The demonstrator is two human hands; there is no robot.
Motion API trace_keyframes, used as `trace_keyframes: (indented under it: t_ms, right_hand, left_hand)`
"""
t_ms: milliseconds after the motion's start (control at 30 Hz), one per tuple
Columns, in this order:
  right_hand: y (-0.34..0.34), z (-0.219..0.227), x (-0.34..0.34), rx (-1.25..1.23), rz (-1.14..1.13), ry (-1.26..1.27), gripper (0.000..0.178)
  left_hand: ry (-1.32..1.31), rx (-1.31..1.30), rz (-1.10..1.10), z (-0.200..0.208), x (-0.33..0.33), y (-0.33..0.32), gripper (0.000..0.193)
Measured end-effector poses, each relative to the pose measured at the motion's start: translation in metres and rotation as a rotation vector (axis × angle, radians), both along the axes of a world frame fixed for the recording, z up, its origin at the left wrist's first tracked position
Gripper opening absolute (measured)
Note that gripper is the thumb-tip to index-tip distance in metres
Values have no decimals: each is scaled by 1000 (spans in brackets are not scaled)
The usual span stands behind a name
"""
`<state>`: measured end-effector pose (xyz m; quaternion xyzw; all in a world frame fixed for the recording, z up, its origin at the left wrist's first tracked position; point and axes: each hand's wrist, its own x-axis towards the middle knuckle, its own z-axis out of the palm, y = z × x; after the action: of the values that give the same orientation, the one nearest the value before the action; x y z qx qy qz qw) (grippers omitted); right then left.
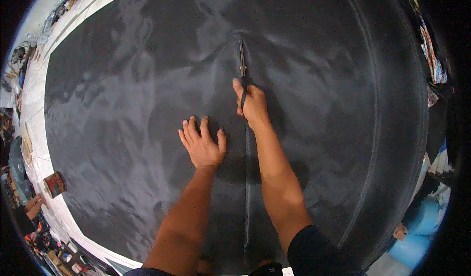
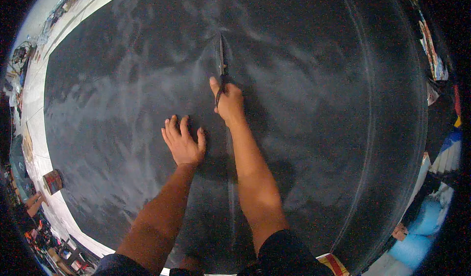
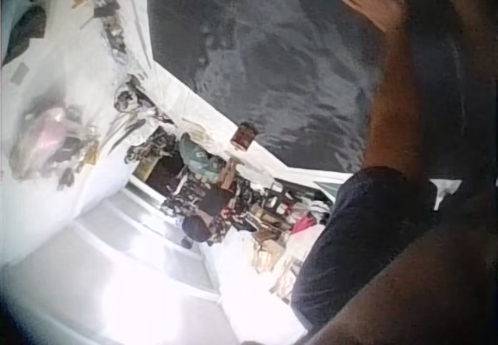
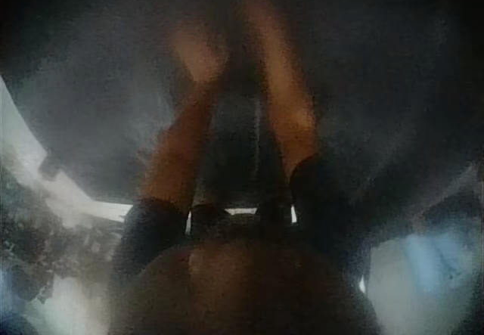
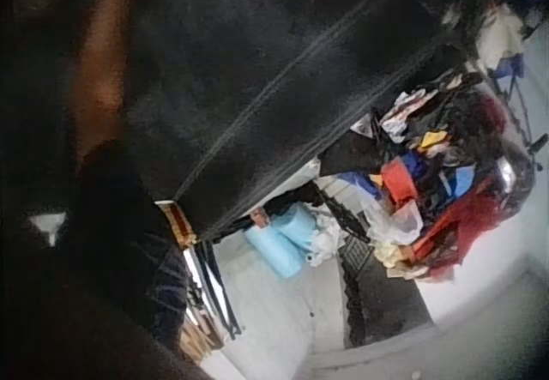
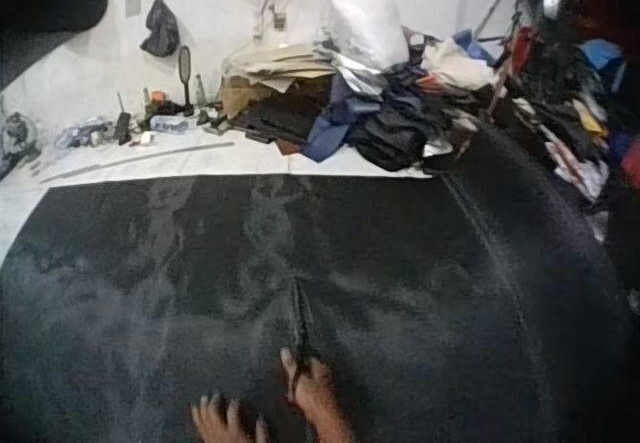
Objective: The person cuts a large black fabric sheet on the floor using scissors. They repeatedly unfold, align, and cut the fabric into sections, then fold and stack the pieces.
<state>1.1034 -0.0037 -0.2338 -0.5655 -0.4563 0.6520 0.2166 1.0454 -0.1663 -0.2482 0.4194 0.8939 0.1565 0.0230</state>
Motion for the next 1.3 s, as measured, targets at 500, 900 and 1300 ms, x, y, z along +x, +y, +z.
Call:
trace_keyframes:
  t_ms: [500, 900, 1300]
  right_hand:
    - [136, -3, -80, 19, 26, 36, 49]
    - [264, -10, -151, 23, 31, 67, 47]
    - [276, 12, -151, 299, 68, 90, 45]
  left_hand:
    - [-5, -57, -35, -1, -5, -3, 53]
    - [-15, -76, -64, -5, -3, -12, 54]
    - [-61, -32, -36, -1, 3, 4, 54]
